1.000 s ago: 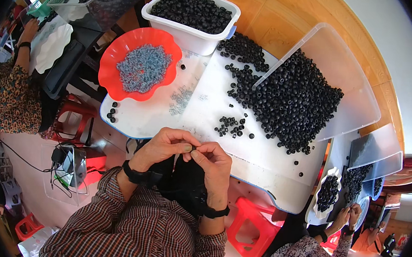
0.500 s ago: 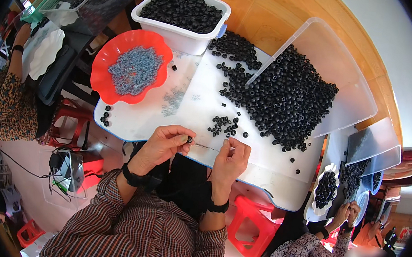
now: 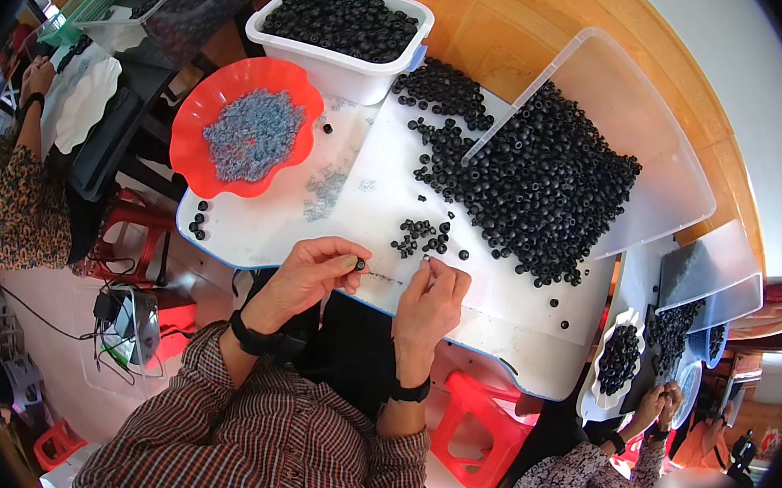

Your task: The recorder and other workers are sorting and inspecting small black rubber rings or gaskets from plastic bins into sorting trays.

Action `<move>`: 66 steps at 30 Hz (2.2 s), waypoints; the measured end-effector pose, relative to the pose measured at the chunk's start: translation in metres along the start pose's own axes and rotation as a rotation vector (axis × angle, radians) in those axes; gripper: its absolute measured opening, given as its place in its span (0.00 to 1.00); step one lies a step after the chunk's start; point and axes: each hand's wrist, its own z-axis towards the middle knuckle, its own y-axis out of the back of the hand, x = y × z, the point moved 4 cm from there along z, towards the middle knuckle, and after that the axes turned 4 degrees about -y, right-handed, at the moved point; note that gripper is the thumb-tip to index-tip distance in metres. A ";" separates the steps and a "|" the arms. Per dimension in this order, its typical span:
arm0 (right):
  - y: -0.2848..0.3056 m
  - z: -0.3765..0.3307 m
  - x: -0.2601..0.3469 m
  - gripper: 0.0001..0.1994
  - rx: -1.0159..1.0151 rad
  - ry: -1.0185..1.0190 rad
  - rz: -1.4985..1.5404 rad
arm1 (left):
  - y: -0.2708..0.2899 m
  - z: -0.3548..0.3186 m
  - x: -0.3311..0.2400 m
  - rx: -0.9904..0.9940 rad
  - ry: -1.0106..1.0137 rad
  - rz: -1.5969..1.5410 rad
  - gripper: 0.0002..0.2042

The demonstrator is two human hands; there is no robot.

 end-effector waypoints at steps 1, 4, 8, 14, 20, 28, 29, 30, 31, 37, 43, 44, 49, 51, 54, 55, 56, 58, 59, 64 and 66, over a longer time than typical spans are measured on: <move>0.002 -0.002 0.004 0.05 0.004 0.002 0.001 | -0.001 0.000 -0.001 0.003 -0.005 0.040 0.11; 0.004 -0.008 0.019 0.04 0.115 0.026 0.186 | -0.003 0.000 0.000 0.002 -0.018 0.111 0.11; -0.001 -0.016 0.027 0.04 0.233 0.041 0.299 | -0.008 0.000 0.001 -0.011 -0.022 0.189 0.12; -0.011 -0.021 0.024 0.06 0.274 -0.052 0.443 | -0.008 -0.001 0.001 -0.016 -0.035 0.203 0.12; -0.020 -0.025 0.020 0.06 0.288 -0.203 0.693 | -0.005 -0.001 0.002 -0.026 -0.032 0.167 0.12; -0.020 -0.023 0.025 0.07 0.362 -0.269 0.889 | 0.000 0.001 0.003 -0.007 -0.016 0.083 0.12; -0.021 -0.022 0.023 0.07 0.381 -0.282 0.897 | 0.000 0.001 0.003 -0.002 -0.017 0.065 0.12; -0.022 -0.022 0.022 0.07 0.400 -0.295 0.905 | 0.000 0.001 0.004 -0.002 -0.017 0.065 0.12; -0.022 -0.022 0.023 0.07 0.400 -0.296 0.905 | 0.000 0.001 0.004 0.002 -0.014 0.054 0.12; -0.021 -0.020 0.024 0.08 0.392 -0.407 0.974 | 0.000 0.000 0.004 0.018 -0.009 0.032 0.13; -0.023 -0.022 0.018 0.06 0.430 -0.405 0.985 | 0.003 0.001 0.005 0.025 -0.016 -0.064 0.13; -0.021 -0.021 0.022 0.06 0.423 -0.368 1.007 | 0.004 0.000 0.005 0.023 -0.018 -0.096 0.13; -0.021 -0.021 0.025 0.05 0.423 -0.280 1.027 | 0.003 0.000 0.005 0.016 -0.025 -0.117 0.13; -0.020 -0.021 0.028 0.06 0.427 -0.263 0.977 | 0.003 0.000 0.005 0.018 -0.030 -0.122 0.13; -0.021 -0.023 0.028 0.06 0.425 -0.255 0.965 | 0.004 0.000 0.005 0.007 -0.022 -0.119 0.13; -0.022 -0.023 0.028 0.06 0.426 -0.256 0.965 | 0.004 0.000 0.005 0.010 -0.022 -0.121 0.13; -0.022 -0.023 0.027 0.06 0.422 -0.252 0.961 | 0.004 0.000 0.005 0.013 -0.021 -0.123 0.13; -0.022 -0.023 0.027 0.06 0.418 -0.248 0.957 | 0.004 0.000 0.006 0.006 -0.020 -0.116 0.13; -0.022 -0.023 0.027 0.06 0.416 -0.242 0.954 | 0.004 0.000 0.006 0.001 -0.018 -0.108 0.13; -0.021 -0.023 0.026 0.06 0.418 -0.253 0.955 | 0.001 0.001 0.005 -0.013 -0.023 -0.080 0.11; -0.022 -0.023 0.025 0.06 0.417 -0.265 0.953 | 0.002 0.001 0.005 -0.017 -0.021 -0.066 0.11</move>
